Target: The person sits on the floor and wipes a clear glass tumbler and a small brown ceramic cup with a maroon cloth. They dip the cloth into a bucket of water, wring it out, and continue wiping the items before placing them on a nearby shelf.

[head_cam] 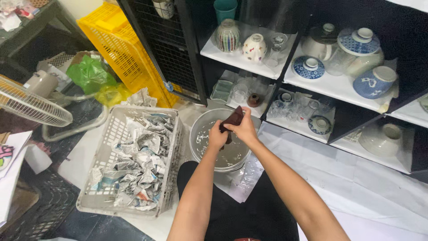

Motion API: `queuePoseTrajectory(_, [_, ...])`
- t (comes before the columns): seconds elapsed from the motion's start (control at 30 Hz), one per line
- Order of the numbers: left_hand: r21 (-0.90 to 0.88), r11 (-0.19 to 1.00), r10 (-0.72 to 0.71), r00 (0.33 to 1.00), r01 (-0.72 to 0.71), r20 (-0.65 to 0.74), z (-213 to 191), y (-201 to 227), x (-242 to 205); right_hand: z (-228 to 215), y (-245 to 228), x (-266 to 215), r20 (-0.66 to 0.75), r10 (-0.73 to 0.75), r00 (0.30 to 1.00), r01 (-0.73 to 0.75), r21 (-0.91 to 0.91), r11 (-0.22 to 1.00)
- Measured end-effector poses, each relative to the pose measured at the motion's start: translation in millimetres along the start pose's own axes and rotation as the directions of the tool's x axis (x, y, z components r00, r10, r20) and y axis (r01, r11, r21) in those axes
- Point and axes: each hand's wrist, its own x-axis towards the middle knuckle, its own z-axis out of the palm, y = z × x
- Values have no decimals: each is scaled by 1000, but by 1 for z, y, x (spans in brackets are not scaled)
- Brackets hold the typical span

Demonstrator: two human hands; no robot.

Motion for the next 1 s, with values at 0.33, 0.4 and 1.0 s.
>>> queuePoseTrajectory(0.33, [34, 993, 115, 991, -112, -69, -19, 9, 4, -22, -16, 1, 95, -495, 864, 486, -415, 769])
queuePoseTrajectory(0.4, [60, 987, 150, 987, -147, -64, -24, 13, 5, -28, -23, 0, 186, -445, 876, 473, -510, 718])
queuePoseTrajectory(1.0, [115, 942, 321, 946, -315, -41, -42, 53, 22, -30, 9, 18, -53, -14, 999, 1, -252, 968])
